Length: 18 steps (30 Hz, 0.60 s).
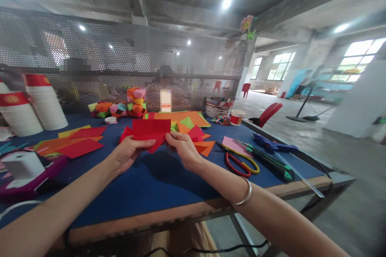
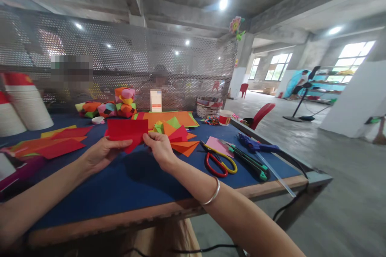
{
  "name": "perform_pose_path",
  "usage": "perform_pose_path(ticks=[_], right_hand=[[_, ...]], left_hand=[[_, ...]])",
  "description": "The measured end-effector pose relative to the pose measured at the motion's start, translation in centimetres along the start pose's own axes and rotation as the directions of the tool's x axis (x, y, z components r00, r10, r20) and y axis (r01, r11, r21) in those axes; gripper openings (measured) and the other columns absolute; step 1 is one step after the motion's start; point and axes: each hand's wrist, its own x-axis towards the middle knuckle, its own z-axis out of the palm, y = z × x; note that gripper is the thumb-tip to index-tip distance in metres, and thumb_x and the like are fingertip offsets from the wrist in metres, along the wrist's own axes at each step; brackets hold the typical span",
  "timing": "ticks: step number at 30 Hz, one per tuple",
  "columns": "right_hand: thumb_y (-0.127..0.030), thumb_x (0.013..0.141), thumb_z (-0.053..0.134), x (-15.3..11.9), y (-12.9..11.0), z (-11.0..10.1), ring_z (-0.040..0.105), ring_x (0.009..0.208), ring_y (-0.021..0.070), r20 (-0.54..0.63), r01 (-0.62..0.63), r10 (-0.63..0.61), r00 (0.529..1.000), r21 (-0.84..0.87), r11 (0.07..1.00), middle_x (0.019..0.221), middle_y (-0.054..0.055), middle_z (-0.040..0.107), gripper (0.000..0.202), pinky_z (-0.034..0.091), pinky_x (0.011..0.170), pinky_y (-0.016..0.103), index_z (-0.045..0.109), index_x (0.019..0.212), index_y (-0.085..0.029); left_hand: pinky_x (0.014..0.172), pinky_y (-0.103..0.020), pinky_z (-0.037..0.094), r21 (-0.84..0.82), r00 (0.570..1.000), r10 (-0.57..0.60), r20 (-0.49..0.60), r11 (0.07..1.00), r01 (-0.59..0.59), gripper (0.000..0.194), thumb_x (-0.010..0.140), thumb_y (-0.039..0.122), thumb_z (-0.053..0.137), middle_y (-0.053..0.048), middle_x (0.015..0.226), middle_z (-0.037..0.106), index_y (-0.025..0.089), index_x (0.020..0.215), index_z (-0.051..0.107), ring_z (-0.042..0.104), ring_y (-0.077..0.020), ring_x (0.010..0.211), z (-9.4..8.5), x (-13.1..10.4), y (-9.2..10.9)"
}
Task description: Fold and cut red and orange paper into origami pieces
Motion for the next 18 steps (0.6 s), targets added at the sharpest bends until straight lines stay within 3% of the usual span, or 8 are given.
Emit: perform_pose_path(ticks=[4,10,13,18], right_hand=[[-0.067,0.072,0.076,-0.2,-0.4,0.1,0.050,0.066,0.0145,0.002,-0.020,0.020,1.000,0.003,1.000,0.067,0.001,0.059,0.050,0.037,0.059,0.027,0.059,0.062,-0.021],[-0.056,0.063,0.088,-0.8,-1.1,0.4,0.042,0.058,0.0098,0.031,-0.056,0.057,0.998,-0.014,0.998,0.066,-0.003,0.061,0.043,0.032,0.053,0.026,0.071,0.077,-0.019],[-0.048,0.061,0.092,-1.0,-1.3,0.6,0.051,0.061,0.0116,0.064,-0.086,0.086,0.994,0.008,0.996,0.065,-0.003,0.063,0.039,0.042,0.057,0.026,0.070,0.074,-0.018],[-0.040,0.053,0.098,-1.2,-1.3,0.8,0.071,0.083,0.0208,0.063,-0.075,0.069,0.996,0.105,0.992,0.084,0.004,0.078,0.041,0.059,0.081,0.034,0.076,0.080,-0.018]], left_hand=[[0.082,-0.027,0.061,0.031,1.000,-0.004,0.002,1.000,0.004,0.047,0.036,0.031,0.101,-0.007,0.085,0.084,0.019,0.078,0.084,0.077,-0.0221,0.084,-0.1,0.0,0.1],[0.078,-0.032,0.058,0.132,0.998,-0.023,0.065,0.991,0.015,0.050,0.033,0.035,0.102,-0.008,0.081,0.083,0.018,0.076,0.083,0.074,-0.0251,0.080,0.0,-0.3,0.3],[0.080,-0.033,0.056,0.189,0.994,-0.006,0.107,0.982,-0.014,0.046,0.034,0.036,0.101,-0.008,0.077,0.082,0.017,0.071,0.082,0.073,-0.0271,0.081,-0.2,-0.2,0.2],[0.086,-0.037,0.056,0.247,0.988,0.007,0.154,0.968,-0.046,0.037,0.036,0.031,0.100,-0.009,0.072,0.080,0.019,0.064,0.080,0.074,-0.0314,0.087,-0.6,-0.1,-0.2]])
